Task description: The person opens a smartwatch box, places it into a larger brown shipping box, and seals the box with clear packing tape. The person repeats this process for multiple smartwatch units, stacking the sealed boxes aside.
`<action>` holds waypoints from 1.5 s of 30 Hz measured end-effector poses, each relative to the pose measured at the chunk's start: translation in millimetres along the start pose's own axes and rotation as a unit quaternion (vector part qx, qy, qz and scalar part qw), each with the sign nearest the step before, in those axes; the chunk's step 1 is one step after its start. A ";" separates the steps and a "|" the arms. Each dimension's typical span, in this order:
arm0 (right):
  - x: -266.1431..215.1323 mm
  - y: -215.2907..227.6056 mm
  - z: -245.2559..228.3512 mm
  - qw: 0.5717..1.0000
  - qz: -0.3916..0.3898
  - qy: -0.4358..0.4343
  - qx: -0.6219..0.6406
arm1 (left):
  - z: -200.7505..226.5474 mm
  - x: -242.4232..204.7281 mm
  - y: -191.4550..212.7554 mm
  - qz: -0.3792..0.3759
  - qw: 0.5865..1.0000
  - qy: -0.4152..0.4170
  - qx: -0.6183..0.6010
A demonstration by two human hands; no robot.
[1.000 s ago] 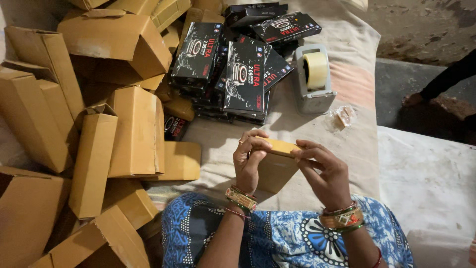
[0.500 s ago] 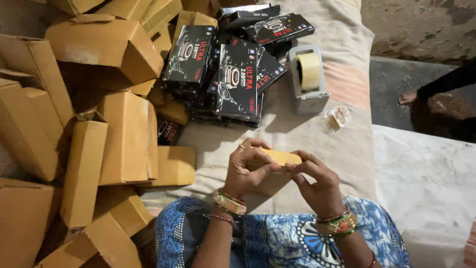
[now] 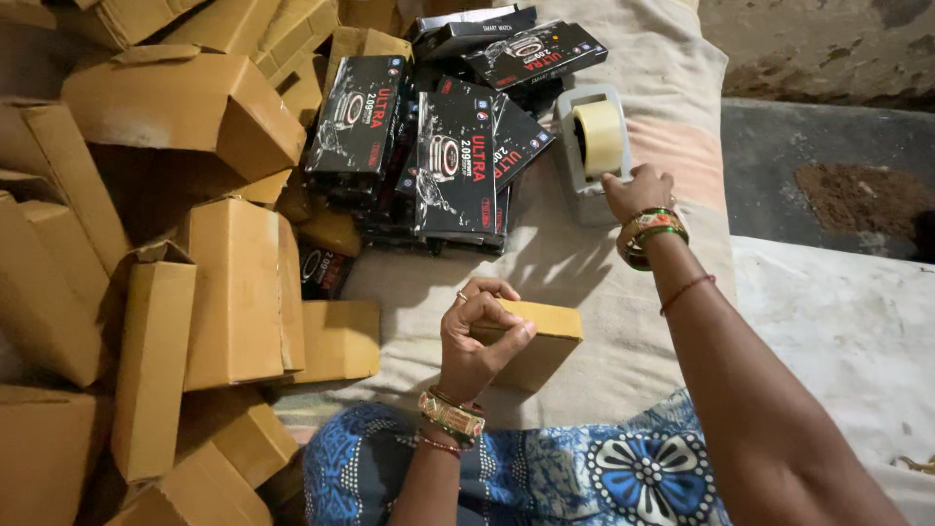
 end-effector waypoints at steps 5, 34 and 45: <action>29.5 -43.8 20.8 0.975 -0.029 -0.096 0.196 | 0.2 0.8 1.5 -0.002 1.000 -0.010 0.019; -37.1 -1.4 78.1 0.980 0.081 0.142 -0.117 | 4.4 22.9 4.3 0.043 0.983 -0.102 0.146; -207.2 166.0 -29.8 0.860 -0.041 0.336 0.382 | -3.1 13.1 -20.5 0.088 0.983 -0.086 0.137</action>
Point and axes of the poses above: each hand's wrist, its own x-axis towards the middle knuckle, its own y-axis out of the back of the hand, z = x × y, the point moved 9 cm from there along x, towards the middle knuckle, and after that the axes turned 11 degrees about z, right-handed, at the moved point
